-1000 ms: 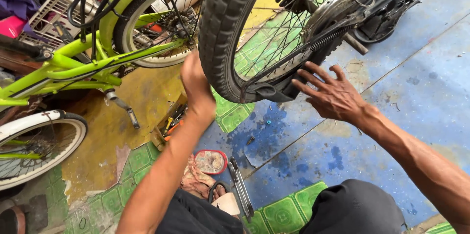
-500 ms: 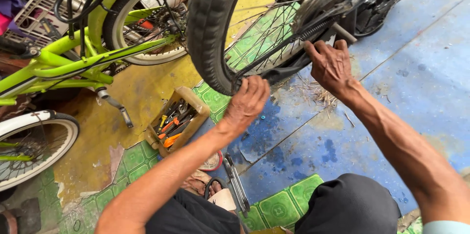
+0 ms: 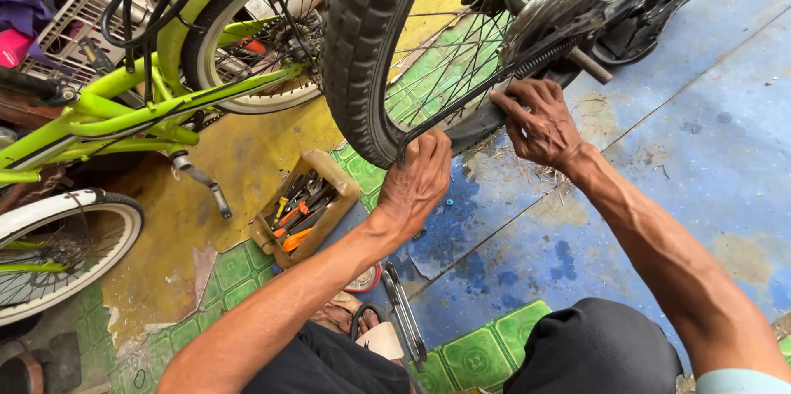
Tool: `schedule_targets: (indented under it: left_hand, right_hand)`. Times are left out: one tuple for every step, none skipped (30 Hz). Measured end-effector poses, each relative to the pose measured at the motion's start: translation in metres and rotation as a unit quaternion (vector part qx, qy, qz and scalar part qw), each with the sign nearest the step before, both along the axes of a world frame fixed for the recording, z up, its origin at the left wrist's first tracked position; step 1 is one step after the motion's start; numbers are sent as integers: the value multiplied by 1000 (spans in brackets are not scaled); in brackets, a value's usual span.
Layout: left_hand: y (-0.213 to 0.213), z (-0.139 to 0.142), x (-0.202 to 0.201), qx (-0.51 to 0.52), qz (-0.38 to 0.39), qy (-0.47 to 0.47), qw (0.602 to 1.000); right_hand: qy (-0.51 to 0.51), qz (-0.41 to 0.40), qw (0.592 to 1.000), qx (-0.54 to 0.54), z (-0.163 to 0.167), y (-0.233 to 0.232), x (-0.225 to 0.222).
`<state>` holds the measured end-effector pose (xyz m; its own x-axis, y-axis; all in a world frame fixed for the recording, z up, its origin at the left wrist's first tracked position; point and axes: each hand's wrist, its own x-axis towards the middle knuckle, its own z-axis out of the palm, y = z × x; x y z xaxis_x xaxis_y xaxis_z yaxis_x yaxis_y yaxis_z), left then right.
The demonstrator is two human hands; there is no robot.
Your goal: The person removes the inner tube from a bicycle tire, inspects the tire, and then reinserts the inner tube. They use a tire lever to pry the tire bead off the rim and later use an air hose to inflate the tire.
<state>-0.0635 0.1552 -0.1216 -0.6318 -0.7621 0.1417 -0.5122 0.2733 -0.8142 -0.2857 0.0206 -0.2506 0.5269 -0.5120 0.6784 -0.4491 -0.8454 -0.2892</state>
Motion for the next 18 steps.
schedule_targets:
  left_hand:
    - [3, 2, -1, 15, -12, 8, 1000]
    - [6, 2, -2, 31, -25, 18, 999]
    - [7, 3, -4, 46, -37, 28, 998]
    - [7, 2, -5, 52, -26, 23, 998]
    - [6, 1, -6, 58, -15, 19, 998]
    - [5, 0, -7, 63, -3, 14, 998]
    - [3, -1, -6, 56, -19, 35, 998]
    - [0, -1, -5, 49, -35, 56, 997]
    - [-2, -2, -4, 41, -52, 76, 995]
    - [-4, -2, -4, 45, -39, 66, 996]
    - [-4, -2, -4, 49, -25, 57, 997]
    - [-4, -2, -5, 55, -11, 48, 997]
    - [-5, -1, -5, 84, 4, 30, 996]
    - [-3, -1, -5, 114, 21, 11, 993]
    - [-3, 1, -6, 143, 38, -8, 989]
    - [-3, 2, -6, 153, 43, 12, 987]
    - [-4, 3, -7, 163, 48, 32, 985]
    - [-4, 3, -8, 174, 53, 54, 982]
  right_hand:
    - [2, 15, 1000, 14, 3, 2, -1]
    - [6, 21, 1000, 18, 5, 3, -2]
    - [10, 27, 999, 22, 7, 2, -3]
    - [14, 33, 999, 25, 8, -1, -3]
    - [26, 37, 998, 40, 8, -3, -2]
    - [38, 41, 997, 55, 7, -7, -1]
    - [50, 46, 995, 71, 7, -10, 0]
    - [64, 49, 995, 63, 6, -12, 2]
    - [76, 52, 994, 55, 5, -13, 5]
    - [88, 54, 994, 46, 4, -14, 7]
    - [87, 52, 994, 51, 4, -14, 8]
    - [85, 51, 993, 58, 4, -13, 9]
    - [83, 50, 993, 64, 5, -12, 11]
    - [97, 50, 992, 71, 5, -11, 12]
    - [109, 49, 990, 78, 6, -11, 13]
    - [121, 47, 988, 85, 7, -10, 14]
    - [128, 48, 987, 85, 9, -10, 16]
    - [136, 50, 986, 87, 10, -9, 18]
